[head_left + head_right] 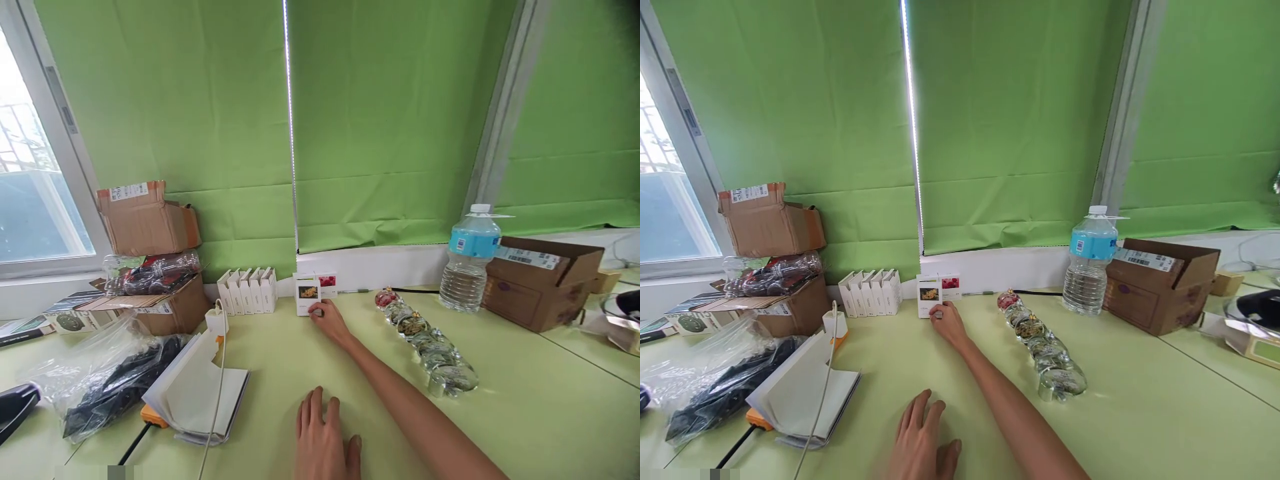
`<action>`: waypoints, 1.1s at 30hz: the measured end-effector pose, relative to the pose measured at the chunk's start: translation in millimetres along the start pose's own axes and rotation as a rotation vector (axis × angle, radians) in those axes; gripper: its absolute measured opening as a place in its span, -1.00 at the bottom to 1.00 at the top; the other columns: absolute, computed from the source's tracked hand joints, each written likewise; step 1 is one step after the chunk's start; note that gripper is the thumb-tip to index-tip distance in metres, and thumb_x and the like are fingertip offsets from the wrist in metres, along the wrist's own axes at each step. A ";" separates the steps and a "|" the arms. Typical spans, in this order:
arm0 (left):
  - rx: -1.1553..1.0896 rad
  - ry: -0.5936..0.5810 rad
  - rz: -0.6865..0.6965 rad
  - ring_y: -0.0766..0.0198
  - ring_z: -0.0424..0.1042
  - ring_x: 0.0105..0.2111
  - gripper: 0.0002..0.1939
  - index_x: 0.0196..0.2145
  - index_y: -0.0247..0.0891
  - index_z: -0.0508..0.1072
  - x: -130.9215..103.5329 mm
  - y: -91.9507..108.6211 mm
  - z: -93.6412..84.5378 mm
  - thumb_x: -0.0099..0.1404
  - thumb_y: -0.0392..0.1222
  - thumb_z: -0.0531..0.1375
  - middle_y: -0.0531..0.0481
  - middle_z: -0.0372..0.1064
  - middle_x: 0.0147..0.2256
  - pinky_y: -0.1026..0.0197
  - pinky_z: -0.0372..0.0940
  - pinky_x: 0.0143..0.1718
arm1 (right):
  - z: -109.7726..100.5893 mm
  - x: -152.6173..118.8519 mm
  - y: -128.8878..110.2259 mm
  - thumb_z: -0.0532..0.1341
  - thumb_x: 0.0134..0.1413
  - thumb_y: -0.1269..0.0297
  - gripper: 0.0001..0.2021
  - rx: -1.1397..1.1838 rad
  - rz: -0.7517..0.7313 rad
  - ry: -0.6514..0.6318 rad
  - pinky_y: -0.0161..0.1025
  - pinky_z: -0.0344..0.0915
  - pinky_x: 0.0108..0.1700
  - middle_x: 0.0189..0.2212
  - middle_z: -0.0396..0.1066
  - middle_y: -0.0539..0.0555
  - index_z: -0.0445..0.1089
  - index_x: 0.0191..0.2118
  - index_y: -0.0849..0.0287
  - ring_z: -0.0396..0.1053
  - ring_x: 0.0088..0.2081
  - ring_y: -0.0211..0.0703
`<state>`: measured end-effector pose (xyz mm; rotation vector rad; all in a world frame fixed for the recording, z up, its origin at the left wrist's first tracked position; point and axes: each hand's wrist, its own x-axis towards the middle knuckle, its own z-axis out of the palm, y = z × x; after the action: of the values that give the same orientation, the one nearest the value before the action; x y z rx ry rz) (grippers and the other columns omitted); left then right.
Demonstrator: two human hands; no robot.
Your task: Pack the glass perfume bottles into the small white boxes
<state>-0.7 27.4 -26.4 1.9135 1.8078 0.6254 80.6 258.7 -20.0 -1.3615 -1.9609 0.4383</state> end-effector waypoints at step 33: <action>0.116 0.221 0.076 0.09 0.21 0.13 -0.67 -0.04 -0.22 0.42 -10.4 2.8 -19.5 0.29 -0.29 -0.01 -0.13 0.28 0.09 0.04 0.12 0.14 | 4.0 -7.7 15.8 0.17 0.24 0.21 -0.73 0.155 0.102 0.002 -0.02 0.35 -0.05 -0.01 0.35 0.13 0.34 -0.01 0.21 0.37 -0.07 -0.08</action>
<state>-10.5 16.9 -9.3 2.0681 1.9508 0.8022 90.0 258.3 -35.4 -1.3652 -1.8215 0.6231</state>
